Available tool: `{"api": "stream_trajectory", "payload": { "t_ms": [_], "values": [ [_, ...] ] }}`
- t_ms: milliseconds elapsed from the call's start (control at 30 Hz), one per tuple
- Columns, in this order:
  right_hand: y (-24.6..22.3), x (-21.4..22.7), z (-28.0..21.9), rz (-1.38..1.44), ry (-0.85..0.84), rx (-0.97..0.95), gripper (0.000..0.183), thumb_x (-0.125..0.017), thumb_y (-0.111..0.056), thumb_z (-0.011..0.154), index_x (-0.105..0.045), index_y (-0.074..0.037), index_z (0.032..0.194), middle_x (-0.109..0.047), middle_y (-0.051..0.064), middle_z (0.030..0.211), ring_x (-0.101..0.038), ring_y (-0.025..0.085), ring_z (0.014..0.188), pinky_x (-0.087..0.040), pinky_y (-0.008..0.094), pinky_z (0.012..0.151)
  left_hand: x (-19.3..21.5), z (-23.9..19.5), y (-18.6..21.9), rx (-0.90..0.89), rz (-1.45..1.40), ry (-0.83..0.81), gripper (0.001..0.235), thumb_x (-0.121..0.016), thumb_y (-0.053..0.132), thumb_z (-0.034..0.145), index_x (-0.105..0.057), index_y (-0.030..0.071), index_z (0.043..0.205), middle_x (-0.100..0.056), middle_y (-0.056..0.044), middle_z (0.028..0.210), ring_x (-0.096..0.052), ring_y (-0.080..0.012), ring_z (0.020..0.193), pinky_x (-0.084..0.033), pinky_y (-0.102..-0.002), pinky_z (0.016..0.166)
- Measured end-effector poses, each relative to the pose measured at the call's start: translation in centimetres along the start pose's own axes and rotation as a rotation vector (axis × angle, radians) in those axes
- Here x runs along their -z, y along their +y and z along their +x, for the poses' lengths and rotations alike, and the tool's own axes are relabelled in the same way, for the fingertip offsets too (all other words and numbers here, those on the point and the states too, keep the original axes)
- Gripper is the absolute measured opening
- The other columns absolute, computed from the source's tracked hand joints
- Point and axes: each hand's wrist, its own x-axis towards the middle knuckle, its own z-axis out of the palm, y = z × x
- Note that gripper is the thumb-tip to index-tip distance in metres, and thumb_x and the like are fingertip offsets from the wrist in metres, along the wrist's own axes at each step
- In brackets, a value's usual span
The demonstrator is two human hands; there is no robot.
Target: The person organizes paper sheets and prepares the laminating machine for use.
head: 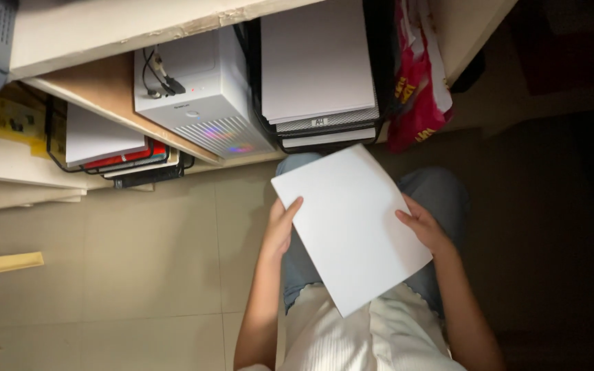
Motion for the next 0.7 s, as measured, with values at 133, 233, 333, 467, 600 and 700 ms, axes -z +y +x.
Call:
{"api": "stream_trajectory", "payload": {
  "t_ms": [133, 233, 333, 467, 600, 700],
  "values": [
    [-2.3, -0.5, 1.0, -0.052, 0.055, 0.049, 0.062, -0.061, -0.013, 0.100, -0.041, -0.004, 0.158, -0.060, 0.004, 0.143, -0.058, 0.012, 0.121, -0.047, 0.029, 0.103, 0.2, 2.9, -0.5, 0.002, -0.036, 0.019, 0.046, -0.064, 0.013, 0.100, -0.052, -0.006, 0.140, -0.064, -0.015, 0.135, -0.061, -0.0226, 0.124, -0.047, -0.035, 0.105],
    [-3.9, -0.9, 1.9, -0.097, 0.086, 0.103, 0.065, -0.062, -0.012, 0.098, -0.040, -0.004, 0.159, -0.060, 0.005, 0.142, -0.057, 0.012, 0.121, -0.047, 0.029, 0.101, -0.2, 4.8, -0.6, -0.040, -0.066, 0.037, 0.047, -0.063, 0.012, 0.101, -0.051, -0.006, 0.142, -0.063, -0.014, 0.138, -0.060, -0.0217, 0.126, -0.047, -0.035, 0.106],
    [-5.3, -1.5, 1.8, -0.142, 0.077, 0.152, 0.064, -0.062, -0.012, 0.100, -0.040, -0.003, 0.159, -0.058, 0.005, 0.144, -0.056, 0.012, 0.124, -0.045, 0.028, 0.103, -0.7, 5.4, 0.0, -0.075, -0.083, 0.047, 0.049, -0.062, 0.011, 0.100, -0.047, -0.001, 0.145, -0.062, -0.012, 0.140, -0.059, -0.0198, 0.127, -0.045, -0.033, 0.107],
    [-7.0, -2.3, 1.3, -0.135, 0.088, 0.151, 0.066, -0.062, -0.012, 0.099, -0.037, -0.004, 0.159, -0.056, 0.005, 0.148, -0.055, 0.012, 0.128, -0.044, 0.028, 0.105, -0.7, 6.1, 0.2, -0.088, -0.142, 0.011, 0.052, -0.060, 0.009, 0.100, -0.044, 0.000, 0.149, -0.061, -0.013, 0.140, -0.058, -0.0213, 0.127, -0.047, -0.034, 0.106],
    [-7.2, -2.3, 1.4, -0.150, 0.088, 0.165, 0.067, -0.062, -0.013, 0.099, -0.037, -0.004, 0.161, -0.055, 0.005, 0.148, -0.054, 0.012, 0.127, -0.044, 0.028, 0.105, -1.0, 6.3, 0.2, -0.080, -0.167, 0.007, 0.057, -0.059, 0.007, 0.099, -0.040, 0.004, 0.152, -0.058, -0.013, 0.142, -0.057, -0.0211, 0.128, -0.047, -0.034, 0.106],
    [-6.9, -2.3, 1.9, -0.165, 0.089, 0.158, 0.068, -0.061, -0.012, 0.099, -0.035, -0.006, 0.161, -0.054, 0.004, 0.150, -0.053, 0.012, 0.129, -0.044, 0.027, 0.106, -1.0, 7.4, -0.5, -0.128, -0.112, 0.013, 0.060, -0.059, 0.007, 0.099, -0.037, 0.005, 0.154, -0.057, -0.013, 0.144, -0.056, -0.0206, 0.128, -0.045, -0.033, 0.106]
  ]
}}
